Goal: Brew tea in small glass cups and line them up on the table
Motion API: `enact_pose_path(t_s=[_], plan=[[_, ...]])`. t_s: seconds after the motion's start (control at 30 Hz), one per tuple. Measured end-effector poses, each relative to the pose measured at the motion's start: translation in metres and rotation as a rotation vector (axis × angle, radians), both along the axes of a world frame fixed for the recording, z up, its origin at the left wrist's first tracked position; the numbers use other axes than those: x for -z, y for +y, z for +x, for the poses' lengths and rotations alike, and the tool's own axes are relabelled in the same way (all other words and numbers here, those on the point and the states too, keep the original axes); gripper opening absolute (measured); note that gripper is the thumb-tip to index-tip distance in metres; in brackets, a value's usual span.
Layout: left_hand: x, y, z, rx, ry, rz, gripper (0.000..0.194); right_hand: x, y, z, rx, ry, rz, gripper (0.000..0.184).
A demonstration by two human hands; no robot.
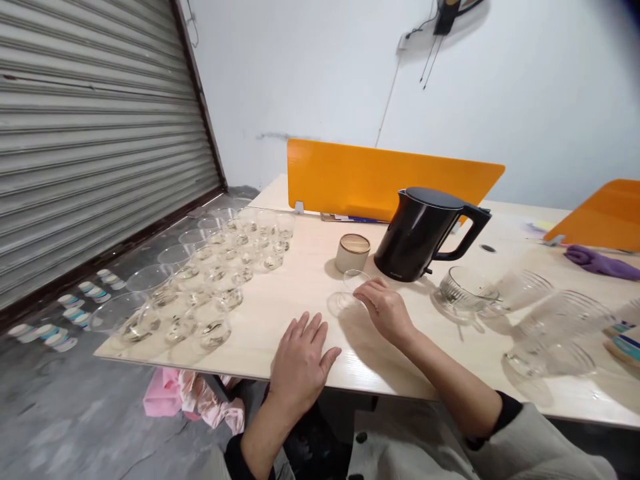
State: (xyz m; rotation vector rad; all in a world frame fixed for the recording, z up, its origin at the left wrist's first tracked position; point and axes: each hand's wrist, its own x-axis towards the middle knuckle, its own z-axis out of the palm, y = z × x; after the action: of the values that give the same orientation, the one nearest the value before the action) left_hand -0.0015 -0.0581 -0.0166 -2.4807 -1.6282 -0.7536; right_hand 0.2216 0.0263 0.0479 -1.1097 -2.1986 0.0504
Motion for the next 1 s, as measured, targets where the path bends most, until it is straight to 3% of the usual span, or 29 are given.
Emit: enact_pose_path(t_s=[0.23, 0.37, 0.57, 0.67, 0.77, 1.0], plan=[[0.000, 0.000, 0.000, 0.002, -0.009, 0.004, 0.049, 0.001, 0.003, 0.005, -0.053, 0.004, -0.005, 0.025], [0.001, 0.000, 0.000, 0.004, -0.016, 0.018, 0.048, 0.000, 0.001, 0.011, -0.079, -0.008, 0.072, 0.022], [0.003, 0.001, 0.001, 0.009, -0.040, 0.044, 0.046, -0.031, 0.001, 0.027, 0.053, 0.036, 0.153, 0.032], [0.003, 0.001, 0.001, 0.007, -0.053, 0.043, 0.045, -0.039, 0.016, 0.038, 0.211, 0.101, 0.072, 0.038], [0.002, 0.000, 0.002, 0.007, -0.058, 0.039, 0.045, -0.033, 0.039, 0.045, 0.302, 0.214, -0.094, 0.044], [0.002, 0.001, 0.002, 0.010, -0.056, 0.025, 0.045, -0.016, 0.097, 0.033, 0.261, 0.453, -0.394, 0.086]])
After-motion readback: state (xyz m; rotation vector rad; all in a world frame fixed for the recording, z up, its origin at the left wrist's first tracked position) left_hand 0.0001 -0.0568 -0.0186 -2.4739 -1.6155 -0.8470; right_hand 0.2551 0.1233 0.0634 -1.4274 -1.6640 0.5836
